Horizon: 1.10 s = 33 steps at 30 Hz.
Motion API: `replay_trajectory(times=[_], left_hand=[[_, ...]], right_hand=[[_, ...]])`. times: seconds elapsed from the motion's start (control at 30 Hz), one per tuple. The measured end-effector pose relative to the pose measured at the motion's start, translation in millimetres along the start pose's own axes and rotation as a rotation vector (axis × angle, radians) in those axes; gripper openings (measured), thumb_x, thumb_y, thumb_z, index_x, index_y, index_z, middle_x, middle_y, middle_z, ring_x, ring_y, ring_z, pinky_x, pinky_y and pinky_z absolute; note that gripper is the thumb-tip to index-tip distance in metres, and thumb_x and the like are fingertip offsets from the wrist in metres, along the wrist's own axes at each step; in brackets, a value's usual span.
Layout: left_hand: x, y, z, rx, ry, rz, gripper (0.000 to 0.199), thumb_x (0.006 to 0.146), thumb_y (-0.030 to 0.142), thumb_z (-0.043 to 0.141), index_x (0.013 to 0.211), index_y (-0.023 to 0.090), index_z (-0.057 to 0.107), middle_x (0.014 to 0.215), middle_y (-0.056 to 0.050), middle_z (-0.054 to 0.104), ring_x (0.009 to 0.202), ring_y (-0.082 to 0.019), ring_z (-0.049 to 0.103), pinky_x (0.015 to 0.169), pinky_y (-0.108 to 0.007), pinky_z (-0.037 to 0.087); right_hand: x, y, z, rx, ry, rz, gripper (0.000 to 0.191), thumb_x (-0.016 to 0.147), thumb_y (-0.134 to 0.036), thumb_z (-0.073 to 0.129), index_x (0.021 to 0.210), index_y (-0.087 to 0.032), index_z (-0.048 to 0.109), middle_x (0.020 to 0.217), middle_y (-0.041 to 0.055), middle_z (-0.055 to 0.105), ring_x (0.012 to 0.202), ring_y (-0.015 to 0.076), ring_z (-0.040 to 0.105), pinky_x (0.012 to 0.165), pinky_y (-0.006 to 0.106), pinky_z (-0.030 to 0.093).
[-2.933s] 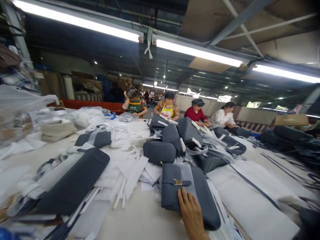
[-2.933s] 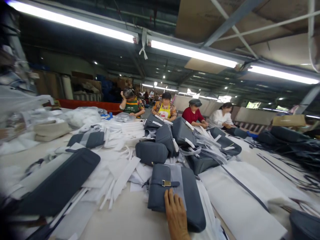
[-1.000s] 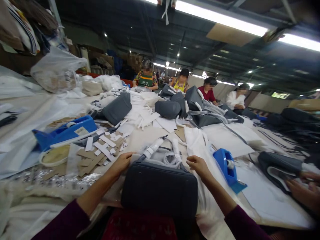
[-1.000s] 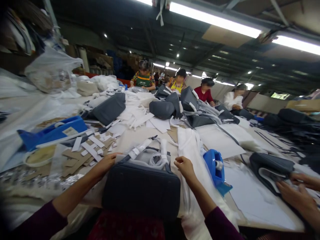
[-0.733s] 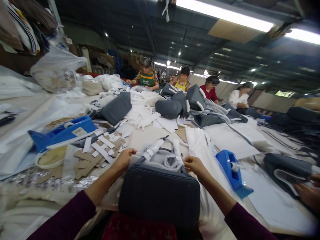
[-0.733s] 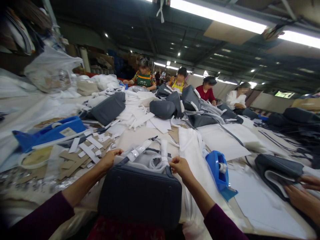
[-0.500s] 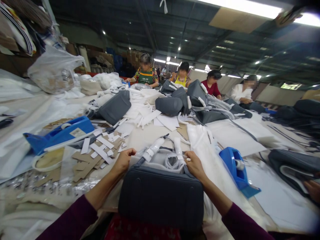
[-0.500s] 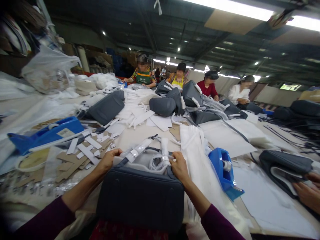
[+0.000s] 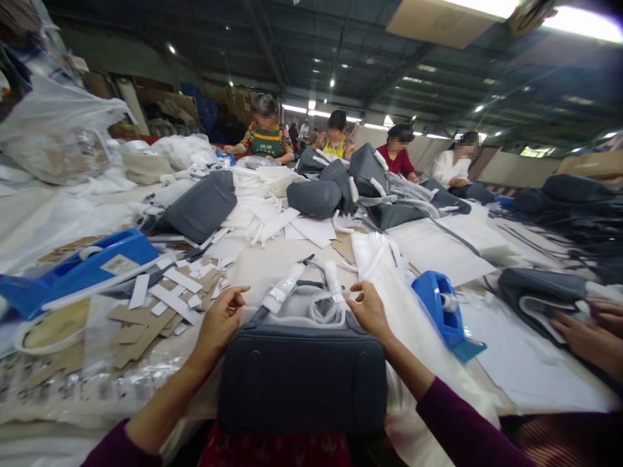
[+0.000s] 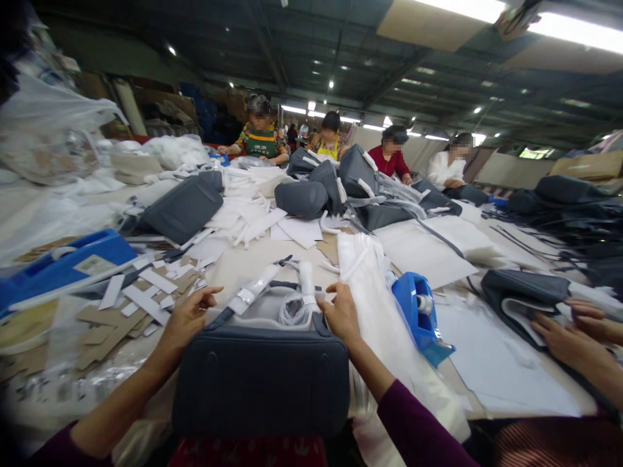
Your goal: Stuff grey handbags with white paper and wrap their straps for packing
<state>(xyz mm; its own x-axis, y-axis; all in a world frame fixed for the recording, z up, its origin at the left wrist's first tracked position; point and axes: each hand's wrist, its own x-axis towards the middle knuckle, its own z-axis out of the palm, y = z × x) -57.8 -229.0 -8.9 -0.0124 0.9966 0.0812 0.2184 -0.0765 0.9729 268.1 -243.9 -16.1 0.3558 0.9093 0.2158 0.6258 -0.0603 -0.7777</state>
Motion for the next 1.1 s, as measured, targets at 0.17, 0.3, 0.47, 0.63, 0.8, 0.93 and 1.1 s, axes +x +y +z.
replay_trajectory(times=[0.17, 0.3, 0.47, 0.63, 0.8, 0.93, 1.1], left_hand=[[-44, 18, -6.1, -0.117, -0.004, -0.109, 0.037, 0.081, 0.055, 0.057, 0.092, 0.02, 0.059, 0.08, 0.0, 0.06, 0.071, -0.016, 0.055, 0.065, -0.025, 0.045], [-69, 21, -4.4, -0.181, -0.089, -0.153, 0.052, 0.079, 0.065, 0.054, 0.109, 0.023, 0.053, 0.093, -0.004, 0.065, 0.078, -0.021, 0.061, 0.069, -0.03, 0.049], [-75, 14, 4.8, -0.101, 0.012, -0.056, 0.073, 0.062, 0.051, 0.077, 0.119, 0.025, 0.041, 0.123, -0.009, 0.055, 0.115, -0.031, 0.055, 0.092, -0.037, 0.047], [-79, 12, 8.6, -0.002, -0.014, 0.06, 0.062, 0.067, 0.046, 0.074, 0.113, 0.025, 0.039, 0.115, -0.006, 0.053, 0.112, -0.027, 0.055, 0.096, -0.037, 0.043], [-80, 14, 5.9, 0.073, -0.078, 0.095, 0.056, 0.071, 0.051, 0.069, 0.113, 0.022, 0.045, 0.111, -0.006, 0.053, 0.104, -0.027, 0.055, 0.092, -0.037, 0.043], [-76, 14, 5.5, 0.097, -0.106, 0.05, 0.051, 0.072, 0.048, 0.069, 0.11, 0.023, 0.046, 0.105, -0.003, 0.053, 0.096, -0.023, 0.055, 0.084, -0.032, 0.044], [-72, 13, 6.0, 0.057, -0.175, 0.016, 0.041, 0.076, 0.046, 0.067, 0.103, 0.024, 0.047, 0.094, 0.001, 0.052, 0.082, -0.017, 0.054, 0.071, -0.025, 0.044]], right_hand=[[-29, -9, -35, 0.437, -0.337, 0.173, 0.022, 0.067, -0.036, 0.069, 0.075, -0.017, 0.066, 0.069, 0.0001, 0.063, 0.059, 0.013, 0.052, 0.06, 0.027, 0.04], [-42, -12, -38, 0.677, -0.605, 0.336, 0.032, 0.059, -0.036, 0.08, 0.082, -0.015, 0.072, 0.077, 0.0033, 0.07, 0.071, 0.0176, 0.062, 0.07, 0.029, 0.045], [-40, -5, -20, 0.802, -0.6, 0.389, 0.036, 0.051, -0.035, 0.087, 0.074, -0.015, 0.068, 0.068, 0.0003, 0.068, 0.062, 0.0137, 0.06, 0.062, 0.025, 0.044], [-38, -2, -15, 0.813, -0.597, 0.454, 0.037, 0.048, -0.036, 0.089, 0.066, -0.015, 0.064, 0.059, -0.0025, 0.064, 0.052, 0.0102, 0.054, 0.053, 0.022, 0.038], [-32, -2, -21, 0.644, -0.702, 0.445, 0.037, 0.055, -0.043, 0.084, 0.073, -0.013, 0.072, 0.064, 0.0019, 0.068, 0.057, 0.0139, 0.057, 0.057, 0.026, 0.042], [-23, -4, -24, 0.595, -0.815, 0.391, 0.039, 0.056, -0.042, 0.084, 0.08, -0.013, 0.076, 0.068, 0.0031, 0.07, 0.062, 0.0154, 0.06, 0.063, 0.027, 0.044], [-25, -10, -21, 0.69, -0.877, 0.379, 0.039, 0.057, -0.042, 0.083, 0.082, -0.014, 0.074, 0.073, 0.0032, 0.07, 0.067, 0.0168, 0.061, 0.068, 0.029, 0.045]])
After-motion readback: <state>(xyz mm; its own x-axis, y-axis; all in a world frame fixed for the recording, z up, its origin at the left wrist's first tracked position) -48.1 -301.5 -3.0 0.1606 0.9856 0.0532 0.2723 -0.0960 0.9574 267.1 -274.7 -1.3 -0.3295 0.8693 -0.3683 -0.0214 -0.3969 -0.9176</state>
